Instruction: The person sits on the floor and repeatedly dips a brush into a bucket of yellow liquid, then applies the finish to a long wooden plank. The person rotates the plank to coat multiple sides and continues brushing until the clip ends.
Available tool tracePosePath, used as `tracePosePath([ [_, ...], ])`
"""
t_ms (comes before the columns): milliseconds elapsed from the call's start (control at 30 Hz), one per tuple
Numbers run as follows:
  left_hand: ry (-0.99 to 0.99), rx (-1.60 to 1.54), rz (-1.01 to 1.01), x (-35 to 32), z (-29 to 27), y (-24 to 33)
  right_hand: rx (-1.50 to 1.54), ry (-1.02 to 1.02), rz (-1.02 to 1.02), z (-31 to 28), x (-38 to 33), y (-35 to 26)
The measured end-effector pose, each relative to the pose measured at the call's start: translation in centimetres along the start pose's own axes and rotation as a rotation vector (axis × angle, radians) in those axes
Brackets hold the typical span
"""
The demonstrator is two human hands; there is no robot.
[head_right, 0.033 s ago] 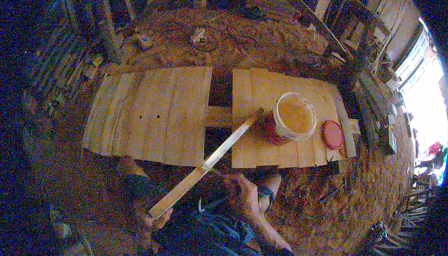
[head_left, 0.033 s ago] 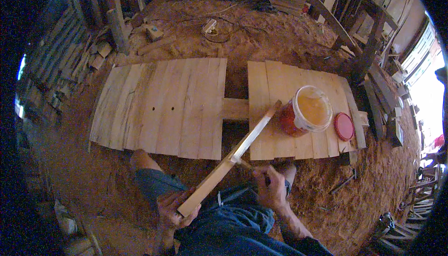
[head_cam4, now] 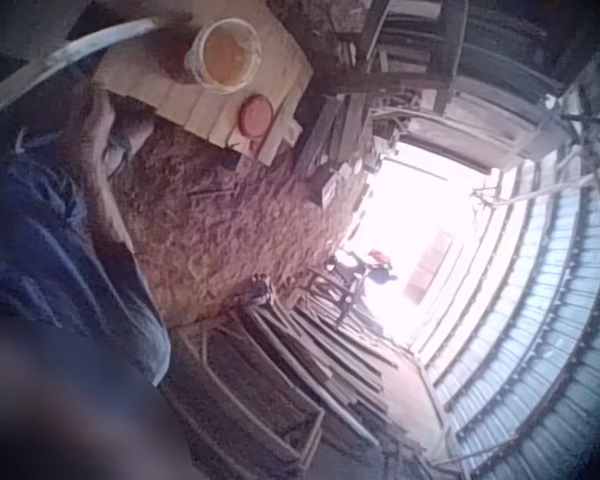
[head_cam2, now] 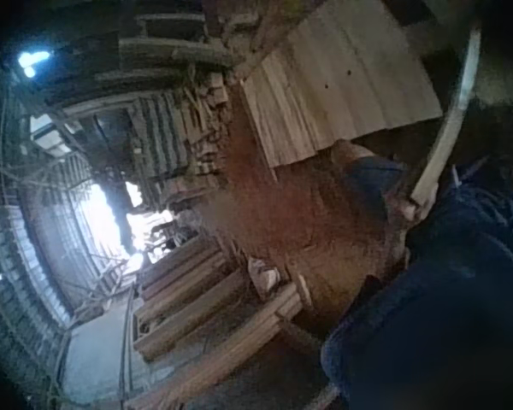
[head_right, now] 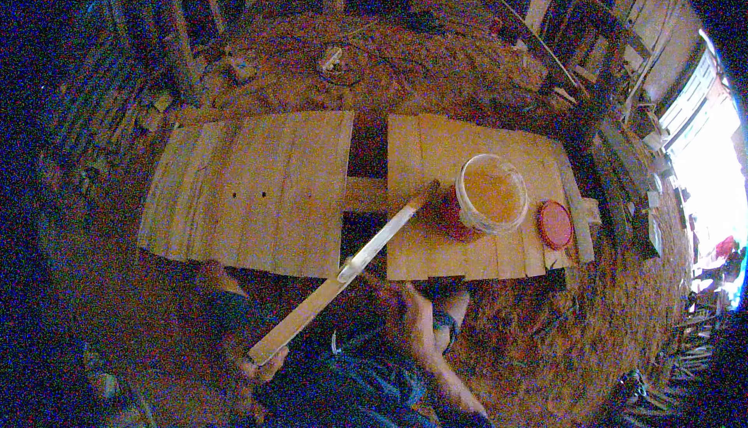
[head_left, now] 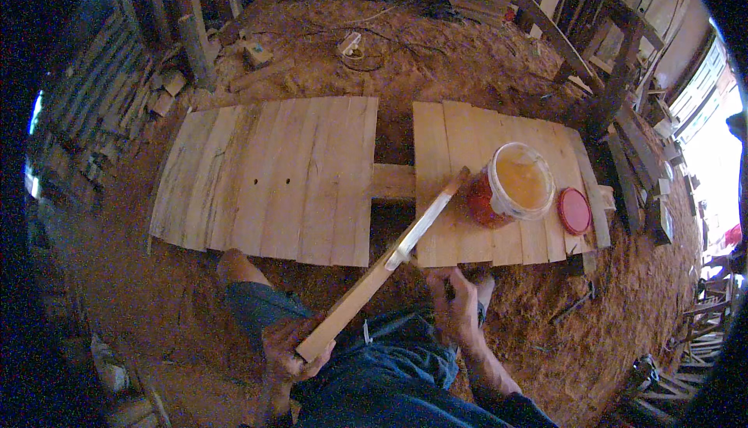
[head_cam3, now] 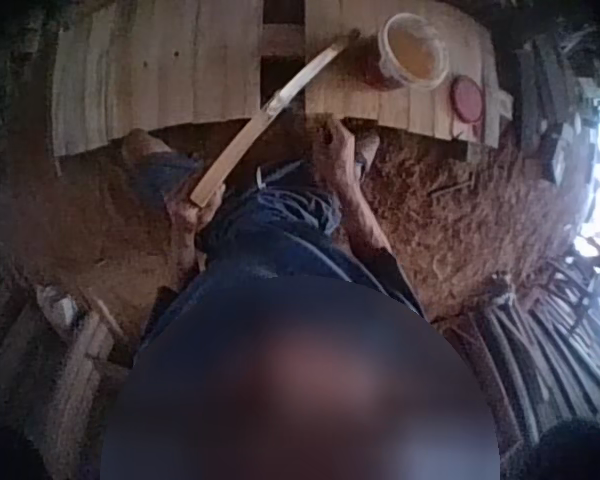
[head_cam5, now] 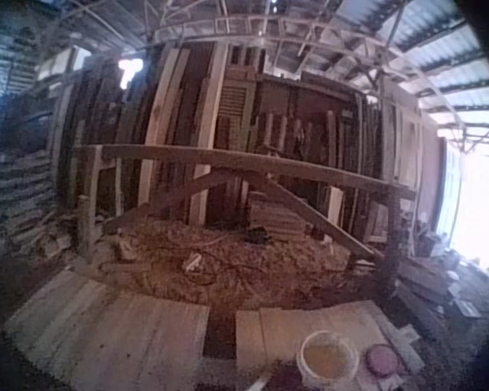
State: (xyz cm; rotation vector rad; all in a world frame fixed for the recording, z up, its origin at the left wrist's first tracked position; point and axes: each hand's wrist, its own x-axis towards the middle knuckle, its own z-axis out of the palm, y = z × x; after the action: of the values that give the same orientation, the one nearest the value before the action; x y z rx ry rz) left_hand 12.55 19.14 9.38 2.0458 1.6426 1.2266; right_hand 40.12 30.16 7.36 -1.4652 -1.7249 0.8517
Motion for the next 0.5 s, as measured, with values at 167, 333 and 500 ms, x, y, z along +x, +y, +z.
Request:
tracePosePath([
  [167, -0.215, -0.173, -0.413, -1.6, 0.2, -0.1, -0.096, 0.085, 0.176, 0.1, 4.9, 2.4],
  [333, 0.005, 0.074, -0.035, -0.8, 0.1, 0.3, -0.143, -0.034, 0.120, -0.8, 2.8, 1.0],
  [500, 0.005, 0.047, -0.007, 0.8, -0.5, 0.8, -0.151, -0.095, -0.140, 0.4, -1.6, -1.1],
])
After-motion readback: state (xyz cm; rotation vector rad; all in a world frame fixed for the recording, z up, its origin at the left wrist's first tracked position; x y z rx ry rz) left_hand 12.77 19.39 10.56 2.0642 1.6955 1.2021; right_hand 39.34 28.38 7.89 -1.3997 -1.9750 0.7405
